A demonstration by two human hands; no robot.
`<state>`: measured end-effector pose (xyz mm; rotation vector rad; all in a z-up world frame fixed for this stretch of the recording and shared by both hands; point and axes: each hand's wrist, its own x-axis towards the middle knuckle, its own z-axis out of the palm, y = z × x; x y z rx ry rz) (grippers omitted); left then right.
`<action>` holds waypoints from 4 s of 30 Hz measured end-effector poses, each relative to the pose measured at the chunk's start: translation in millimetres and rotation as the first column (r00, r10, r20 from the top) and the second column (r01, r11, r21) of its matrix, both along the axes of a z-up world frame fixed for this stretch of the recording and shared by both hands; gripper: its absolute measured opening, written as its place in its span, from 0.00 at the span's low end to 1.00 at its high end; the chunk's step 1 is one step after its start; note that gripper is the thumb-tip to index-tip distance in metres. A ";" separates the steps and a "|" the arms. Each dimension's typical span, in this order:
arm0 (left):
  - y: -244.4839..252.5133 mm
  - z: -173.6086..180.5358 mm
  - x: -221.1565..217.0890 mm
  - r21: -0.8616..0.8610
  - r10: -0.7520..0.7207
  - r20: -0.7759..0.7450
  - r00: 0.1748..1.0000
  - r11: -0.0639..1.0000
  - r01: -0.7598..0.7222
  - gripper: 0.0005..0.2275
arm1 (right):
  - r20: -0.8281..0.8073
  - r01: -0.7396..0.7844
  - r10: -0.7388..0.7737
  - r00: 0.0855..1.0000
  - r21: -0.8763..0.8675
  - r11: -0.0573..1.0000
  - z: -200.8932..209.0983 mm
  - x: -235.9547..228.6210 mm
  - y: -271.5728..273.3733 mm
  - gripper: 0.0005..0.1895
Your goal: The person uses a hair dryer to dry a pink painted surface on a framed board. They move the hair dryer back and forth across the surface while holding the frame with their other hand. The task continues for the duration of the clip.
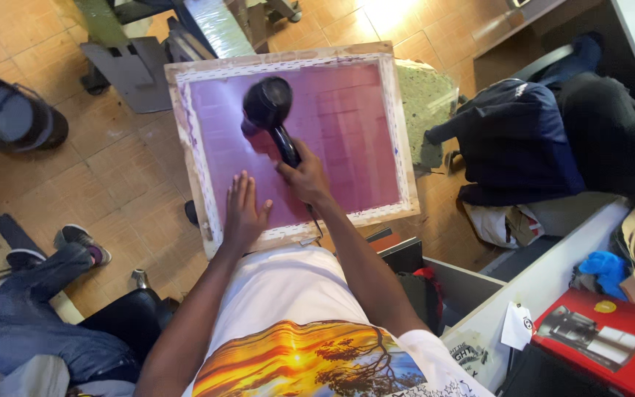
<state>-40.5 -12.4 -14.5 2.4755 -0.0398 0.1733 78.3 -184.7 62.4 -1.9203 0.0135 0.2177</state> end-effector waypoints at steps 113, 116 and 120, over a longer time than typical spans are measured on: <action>33.6 -10.3 -37.1 -0.001 0.044 0.110 0.993 0.999 -0.044 0.26 | -0.321 0.310 -0.227 0.920 0.237 0.921 40.5 -222.3 -83.4 0.18; 3.8 -14.9 -9.9 0.072 0.009 0.168 0.986 0.997 -0.021 0.27 | -0.281 0.370 -0.333 0.900 0.089 0.925 48.6 -212.6 -133.3 0.08; -49.1 3.2 15.2 0.026 -0.010 0.166 0.986 1.000 0.006 0.28 | -0.149 0.403 -0.426 0.892 -0.164 0.900 88.3 -181.8 -179.8 0.12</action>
